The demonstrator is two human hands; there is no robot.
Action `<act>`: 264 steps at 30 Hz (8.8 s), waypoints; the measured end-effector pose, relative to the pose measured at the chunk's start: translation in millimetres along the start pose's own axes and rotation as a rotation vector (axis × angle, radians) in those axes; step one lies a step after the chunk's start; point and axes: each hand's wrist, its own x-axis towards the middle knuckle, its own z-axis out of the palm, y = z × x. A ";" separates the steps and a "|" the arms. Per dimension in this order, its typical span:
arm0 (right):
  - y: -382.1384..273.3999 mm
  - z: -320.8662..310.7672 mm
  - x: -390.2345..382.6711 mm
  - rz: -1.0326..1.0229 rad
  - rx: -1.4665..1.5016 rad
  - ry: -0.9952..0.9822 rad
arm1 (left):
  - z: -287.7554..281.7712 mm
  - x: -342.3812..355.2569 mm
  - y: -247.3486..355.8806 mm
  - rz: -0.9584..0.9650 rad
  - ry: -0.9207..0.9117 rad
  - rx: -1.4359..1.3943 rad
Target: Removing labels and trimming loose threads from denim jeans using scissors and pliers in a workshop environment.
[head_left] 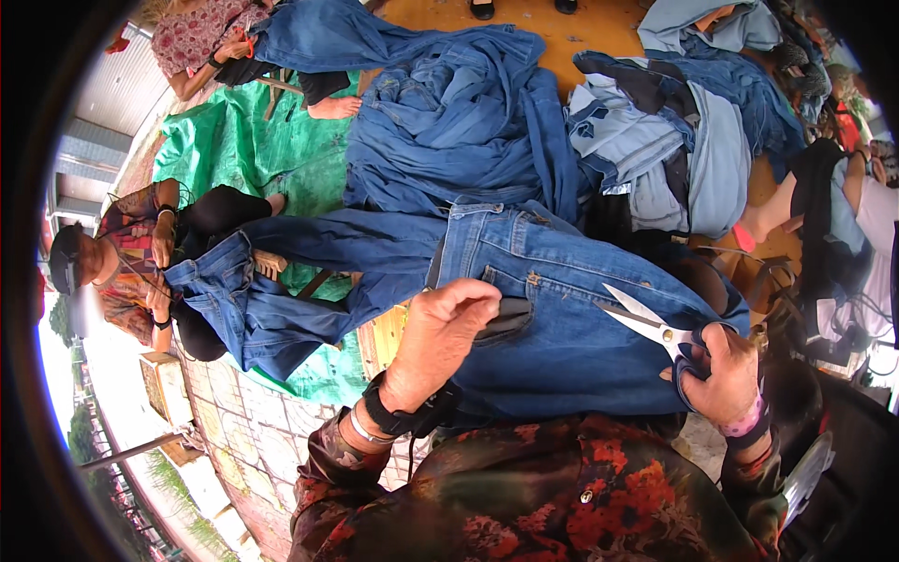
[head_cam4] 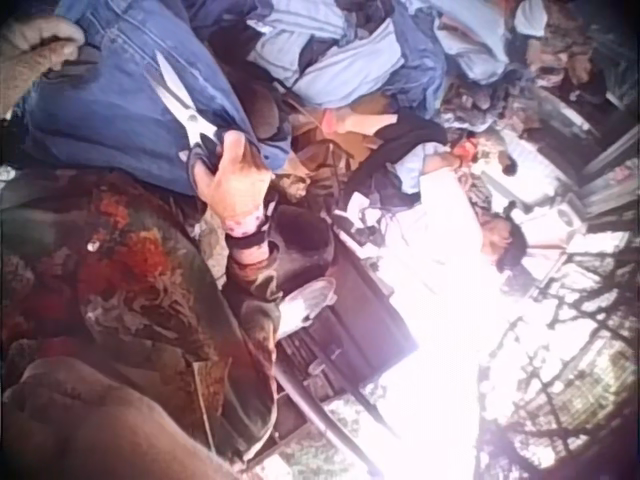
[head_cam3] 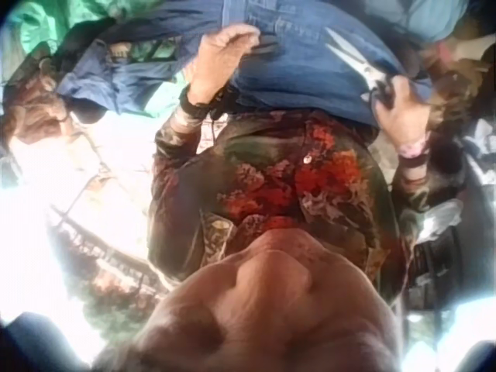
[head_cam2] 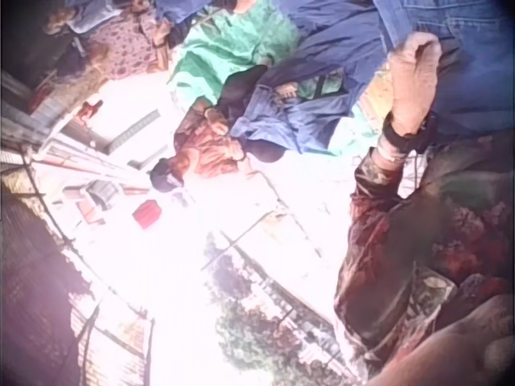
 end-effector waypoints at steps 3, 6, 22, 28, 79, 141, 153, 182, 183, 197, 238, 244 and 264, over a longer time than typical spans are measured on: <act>-1.3 1.4 2.3 0.013 0.018 -0.002 | 8.2 0.3 0.6 0.033 0.042 0.075; 1.2 4.8 -0.5 0.086 0.032 -0.004 | -4.9 7.7 -12.6 0.179 0.266 0.031; -8.0 8.1 -12.7 0.124 0.157 0.017 | -44.0 -1.9 8.4 -0.454 -0.227 -0.310; 34.4 -5.9 -43.7 0.333 0.372 0.411 | -36.8 4.2 -2.6 -0.364 -0.008 -0.298; 227.6 306.9 -195.6 0.968 0.167 -0.412 | -32.6 -9.3 -9.0 -0.299 0.378 0.135; -49.9 11.2 15.6 -0.240 0.175 0.129 | 19.1 -13.1 38.2 0.056 -0.091 -0.006; -46.2 31.2 44.1 -0.102 0.282 0.085 | -36.5 9.7 12.5 -0.498 -0.180 -0.480; -48.1 42.8 35.9 -0.257 0.422 0.048 | 14.7 5.2 22.4 -0.462 -0.198 -0.540; -50.6 42.5 36.5 -0.262 0.430 0.026 | 14.8 4.6 19.7 -0.478 -0.188 -0.547; -61.2 42.8 41.1 -0.313 0.325 -0.002 | 16.9 1.0 16.8 -0.439 -0.197 -0.620; -54.0 52.7 49.3 -0.294 0.536 -0.005 | 17.5 2.8 12.9 -0.512 -0.166 -0.641; -54.2 52.0 49.2 -0.307 0.491 -0.001 | 18.2 1.8 14.5 -0.511 -0.179 -0.659; -52.6 48.6 47.8 -0.120 0.657 -0.100 | 16.4 0.7 13.0 -0.415 -0.185 -0.626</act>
